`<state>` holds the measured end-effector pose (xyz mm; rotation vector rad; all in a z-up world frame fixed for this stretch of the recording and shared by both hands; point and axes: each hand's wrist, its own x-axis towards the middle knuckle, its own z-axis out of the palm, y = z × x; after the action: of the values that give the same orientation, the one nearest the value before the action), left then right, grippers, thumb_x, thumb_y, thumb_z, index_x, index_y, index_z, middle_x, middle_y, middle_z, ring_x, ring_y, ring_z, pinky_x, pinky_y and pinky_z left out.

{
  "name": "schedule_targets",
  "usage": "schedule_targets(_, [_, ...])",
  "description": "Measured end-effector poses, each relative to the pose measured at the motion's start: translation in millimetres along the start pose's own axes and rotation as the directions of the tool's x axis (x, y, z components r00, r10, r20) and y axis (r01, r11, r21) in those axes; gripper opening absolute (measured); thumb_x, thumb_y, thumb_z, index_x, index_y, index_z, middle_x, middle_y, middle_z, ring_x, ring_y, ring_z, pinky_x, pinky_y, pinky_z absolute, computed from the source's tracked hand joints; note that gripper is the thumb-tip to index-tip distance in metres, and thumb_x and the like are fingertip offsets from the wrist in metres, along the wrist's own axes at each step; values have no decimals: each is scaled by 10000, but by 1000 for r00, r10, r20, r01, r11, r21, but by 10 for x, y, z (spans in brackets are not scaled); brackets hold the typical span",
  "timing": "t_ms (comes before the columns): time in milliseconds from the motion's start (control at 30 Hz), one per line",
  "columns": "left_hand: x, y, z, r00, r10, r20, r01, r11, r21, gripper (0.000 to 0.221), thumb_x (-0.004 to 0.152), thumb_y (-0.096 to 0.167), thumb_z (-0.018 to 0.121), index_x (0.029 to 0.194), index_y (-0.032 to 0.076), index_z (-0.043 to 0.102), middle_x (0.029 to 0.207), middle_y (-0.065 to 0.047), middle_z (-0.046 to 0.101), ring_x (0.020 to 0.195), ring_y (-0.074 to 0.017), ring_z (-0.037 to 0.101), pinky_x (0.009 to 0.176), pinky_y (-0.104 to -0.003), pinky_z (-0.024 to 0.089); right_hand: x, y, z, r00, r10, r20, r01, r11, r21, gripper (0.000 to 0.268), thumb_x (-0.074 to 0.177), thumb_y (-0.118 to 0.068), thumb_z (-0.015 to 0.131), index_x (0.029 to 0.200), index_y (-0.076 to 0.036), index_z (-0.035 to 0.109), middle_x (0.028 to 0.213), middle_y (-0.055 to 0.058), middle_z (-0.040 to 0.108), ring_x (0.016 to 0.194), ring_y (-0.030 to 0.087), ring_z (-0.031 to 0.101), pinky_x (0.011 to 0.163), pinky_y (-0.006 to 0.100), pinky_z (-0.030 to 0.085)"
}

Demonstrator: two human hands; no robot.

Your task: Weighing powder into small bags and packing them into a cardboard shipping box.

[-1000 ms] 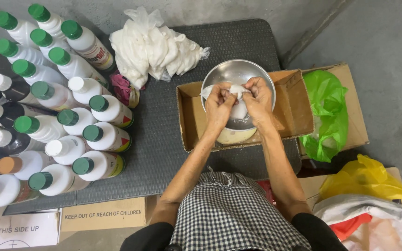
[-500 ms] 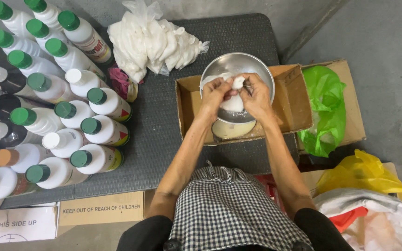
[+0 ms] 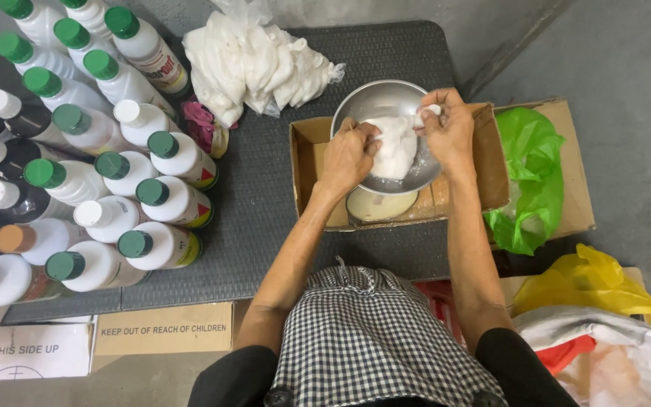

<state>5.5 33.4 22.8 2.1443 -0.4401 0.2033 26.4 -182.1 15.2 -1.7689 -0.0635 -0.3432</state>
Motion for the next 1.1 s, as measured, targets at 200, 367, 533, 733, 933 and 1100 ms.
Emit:
schedule_targets(200, [-13, -306, 168, 991, -7, -137, -16, 986, -165, 280, 905, 12, 678, 1182, 23, 710, 1041, -204, 685, 944, -361, 691, 838, -456, 540, -232, -596, 86, 842, -331, 426, 514, 734, -445, 576, 853, -92, 804, 1362, 23, 561, 1247, 263, 602, 1159, 397, 563, 944, 524, 464])
schedule_targets(367, [-43, -175, 54, 971, -114, -209, 45, 950, -310, 291, 914, -1, 639, 1195, 32, 705, 1121, -135, 683, 934, -236, 701, 827, -355, 574, -271, -369, 210, 943, -58, 329, 273, 702, -657, 440, 787, -205, 879, 1151, -35, 700, 1053, 193, 675, 1028, 363, 597, 856, 524, 462])
schedule_targets(533, [-151, -519, 143, 918, -294, -266, 91, 809, -581, 275, 962, 4, 652, 1233, -4, 703, 1189, -127, 665, 999, -194, 644, 893, -334, 548, -114, -242, 184, 962, 170, 216, -49, 878, -475, 267, 911, -208, 798, 1110, -52, 715, 877, 140, 713, 752, 239, 641, 681, 399, 509])
schedule_targets(733, [-312, -316, -96, 927, -359, -110, 66, 446, -892, 732, 931, 331, 754, 1500, 5, 429, 1449, -188, 535, 1357, -277, 552, 1145, -355, 466, 41, -287, 106, 919, 185, 348, -328, 849, 415, 134, 975, -123, 789, 1068, -43, 735, 979, 99, 747, 813, 155, 681, 758, 323, 580])
schedule_targets(933, [-520, -260, 24, 986, -65, 156, 134, -260, -956, 960, 836, 449, 822, 1520, -5, 324, 1462, -234, 510, 1322, -350, 566, 1059, -513, 537, -216, -741, 628, 809, 457, 370, -587, 665, 462, 130, 877, -103, 731, 998, -91, 686, 940, 70, 727, 817, 171, 717, 687, 392, 650])
schedule_targets(1100, [-683, -603, 33, 833, -548, 73, 25, -95, -995, 738, 850, 299, 825, 1420, -31, 492, 1268, -194, 654, 1093, -284, 692, 932, -427, 608, -622, -589, 1145, 850, 333, 408, -471, 827, 308, 329, 907, -67, 703, 1215, 19, 626, 1064, 138, 723, 939, 218, 699, 833, 369, 615])
